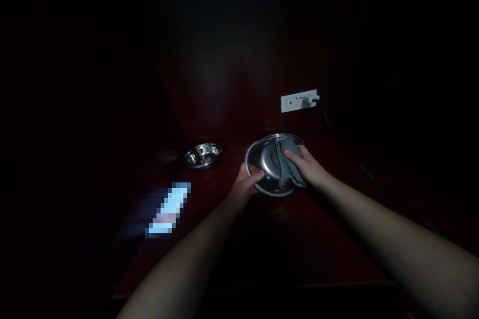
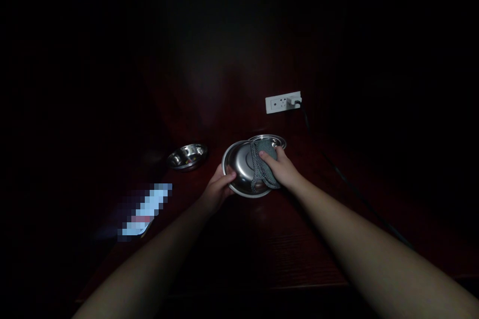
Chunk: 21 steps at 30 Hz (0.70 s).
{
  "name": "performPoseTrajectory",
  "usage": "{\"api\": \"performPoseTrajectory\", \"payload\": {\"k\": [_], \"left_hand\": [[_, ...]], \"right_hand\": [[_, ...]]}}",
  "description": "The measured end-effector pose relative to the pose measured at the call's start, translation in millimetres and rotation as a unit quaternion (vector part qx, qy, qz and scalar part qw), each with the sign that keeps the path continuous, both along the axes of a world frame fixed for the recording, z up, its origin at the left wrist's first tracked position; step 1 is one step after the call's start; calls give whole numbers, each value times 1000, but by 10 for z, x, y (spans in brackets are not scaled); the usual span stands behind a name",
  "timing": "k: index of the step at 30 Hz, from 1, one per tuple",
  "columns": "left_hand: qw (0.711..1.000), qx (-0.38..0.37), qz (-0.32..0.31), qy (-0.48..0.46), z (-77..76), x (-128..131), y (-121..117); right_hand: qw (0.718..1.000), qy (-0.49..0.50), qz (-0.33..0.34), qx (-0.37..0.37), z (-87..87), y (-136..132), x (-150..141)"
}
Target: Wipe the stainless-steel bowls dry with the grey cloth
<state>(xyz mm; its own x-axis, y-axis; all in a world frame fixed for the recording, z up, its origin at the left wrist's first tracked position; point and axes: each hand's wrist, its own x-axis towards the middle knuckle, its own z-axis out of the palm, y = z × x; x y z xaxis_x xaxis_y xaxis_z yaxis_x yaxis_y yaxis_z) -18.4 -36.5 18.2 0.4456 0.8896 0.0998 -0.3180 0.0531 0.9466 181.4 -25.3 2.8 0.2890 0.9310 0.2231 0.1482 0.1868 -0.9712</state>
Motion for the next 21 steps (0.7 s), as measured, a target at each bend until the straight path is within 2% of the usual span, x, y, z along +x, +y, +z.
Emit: {"api": "performPoseTrajectory", "payload": {"k": [9,21], "left_hand": [[1000,3,-2,-27,-69,-9,79],[997,61,8,-56,-113,-16,141]], "right_hand": [[1000,-5,10,2,40,-40,-19],[996,21,81,23,125,-111,-71]]}}
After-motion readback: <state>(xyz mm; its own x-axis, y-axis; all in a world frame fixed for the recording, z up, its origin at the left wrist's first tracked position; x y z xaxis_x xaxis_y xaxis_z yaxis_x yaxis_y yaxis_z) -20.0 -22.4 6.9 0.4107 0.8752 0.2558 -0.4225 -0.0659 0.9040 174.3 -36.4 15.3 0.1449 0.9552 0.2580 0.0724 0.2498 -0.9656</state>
